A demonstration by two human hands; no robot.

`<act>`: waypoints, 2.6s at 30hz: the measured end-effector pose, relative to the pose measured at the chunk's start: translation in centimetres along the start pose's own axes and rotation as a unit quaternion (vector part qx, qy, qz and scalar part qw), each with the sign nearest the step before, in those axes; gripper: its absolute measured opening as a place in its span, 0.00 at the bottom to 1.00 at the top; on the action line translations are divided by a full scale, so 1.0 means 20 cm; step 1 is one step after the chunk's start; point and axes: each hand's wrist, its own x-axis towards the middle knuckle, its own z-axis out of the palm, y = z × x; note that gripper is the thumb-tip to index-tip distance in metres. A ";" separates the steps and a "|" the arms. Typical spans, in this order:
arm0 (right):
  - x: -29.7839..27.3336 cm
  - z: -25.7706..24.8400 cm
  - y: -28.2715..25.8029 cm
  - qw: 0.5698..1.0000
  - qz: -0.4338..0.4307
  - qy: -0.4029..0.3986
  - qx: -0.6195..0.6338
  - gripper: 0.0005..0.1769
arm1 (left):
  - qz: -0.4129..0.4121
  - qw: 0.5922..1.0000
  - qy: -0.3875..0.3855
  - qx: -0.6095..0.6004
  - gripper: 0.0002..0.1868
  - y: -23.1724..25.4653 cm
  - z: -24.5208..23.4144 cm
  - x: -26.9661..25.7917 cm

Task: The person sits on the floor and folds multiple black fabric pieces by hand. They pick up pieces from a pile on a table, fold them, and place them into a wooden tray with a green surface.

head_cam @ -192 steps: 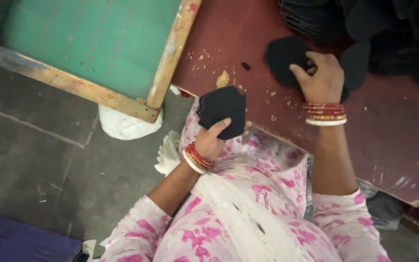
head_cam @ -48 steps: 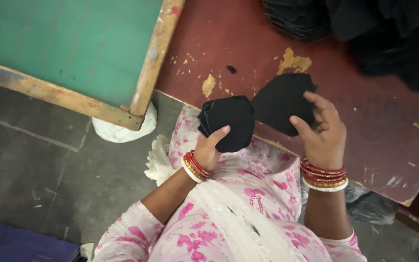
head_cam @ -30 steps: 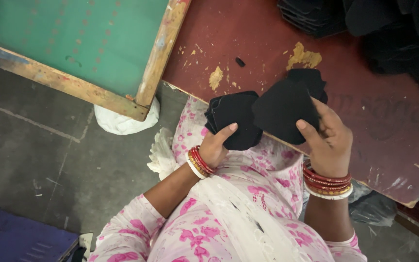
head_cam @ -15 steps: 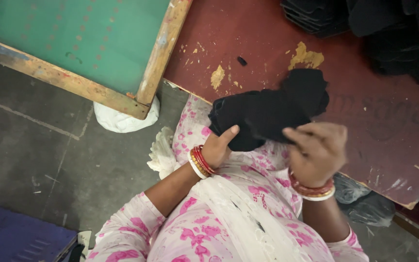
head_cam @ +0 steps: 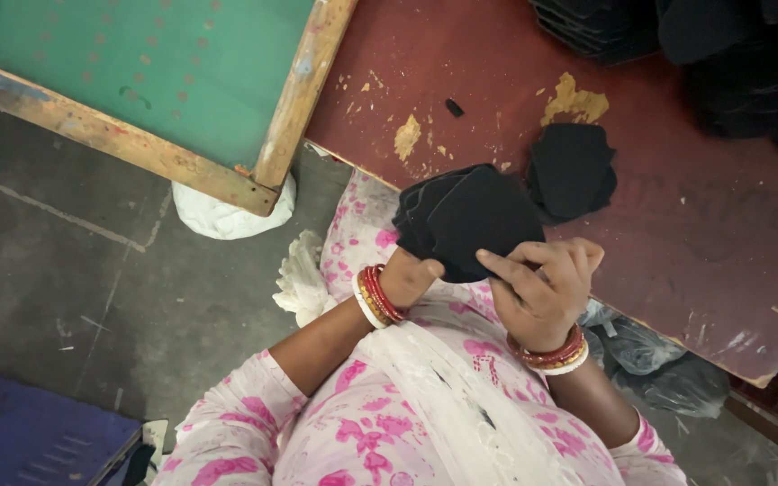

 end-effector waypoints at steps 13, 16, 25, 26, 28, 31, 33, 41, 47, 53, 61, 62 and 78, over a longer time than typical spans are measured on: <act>0.00 0.09 0.29 0.959 0.262 -0.081 0.072 0.10 | -0.228 0.924 0.251 -0.174 0.23 -0.02 0.00 0.05; 0.00 0.08 0.46 0.959 0.275 -0.054 -0.031 0.16 | -0.204 0.926 0.254 -0.190 0.23 0.05 0.03 0.09; 0.01 0.08 0.50 0.971 0.192 -0.049 -0.136 0.15 | -0.143 0.935 0.220 -0.239 0.25 0.06 0.07 0.12; 0.00 0.08 0.52 0.974 0.181 -0.042 -0.128 0.11 | -0.166 0.936 0.229 -0.208 0.24 0.03 0.05 0.10; -0.02 0.06 0.56 0.978 0.169 -0.035 -0.118 0.08 | -0.188 0.936 0.239 -0.176 0.23 0.03 0.04 0.08; -0.04 -0.04 0.62 0.980 0.155 -0.009 -0.124 0.05 | -0.239 0.928 0.258 -0.121 0.20 0.04 0.03 0.07; -0.10 -0.13 0.68 0.976 0.192 0.052 -0.090 0.05 | -0.275 0.924 0.255 -0.074 0.16 -0.09 -0.03 0.00; -0.18 -0.13 0.54 0.795 0.444 0.136 0.391 0.05 | -0.250 0.956 0.155 -0.004 0.14 -0.01 0.07 0.03; -0.16 -0.07 0.45 0.708 0.452 0.087 0.535 0.04 | -0.234 0.960 0.142 -0.061 0.12 -0.07 0.05 -0.02; -0.14 -0.01 0.38 0.765 0.475 0.023 0.435 0.02 | -0.207 0.967 0.138 -0.054 0.14 -0.05 0.06 -0.02; 0.05 0.04 0.31 0.953 0.277 -0.047 0.113 0.07 | -0.120 0.977 0.171 -0.034 0.23 0.17 0.09 0.11; 0.04 0.03 0.41 0.960 0.267 -0.044 0.069 0.09 | -0.136 0.968 0.195 -0.083 0.24 0.17 0.08 0.11; -0.02 -0.11 0.79 0.964 0.141 -0.223 -0.035 0.17 | -0.103 0.982 0.153 0.025 0.22 0.17 0.08 0.11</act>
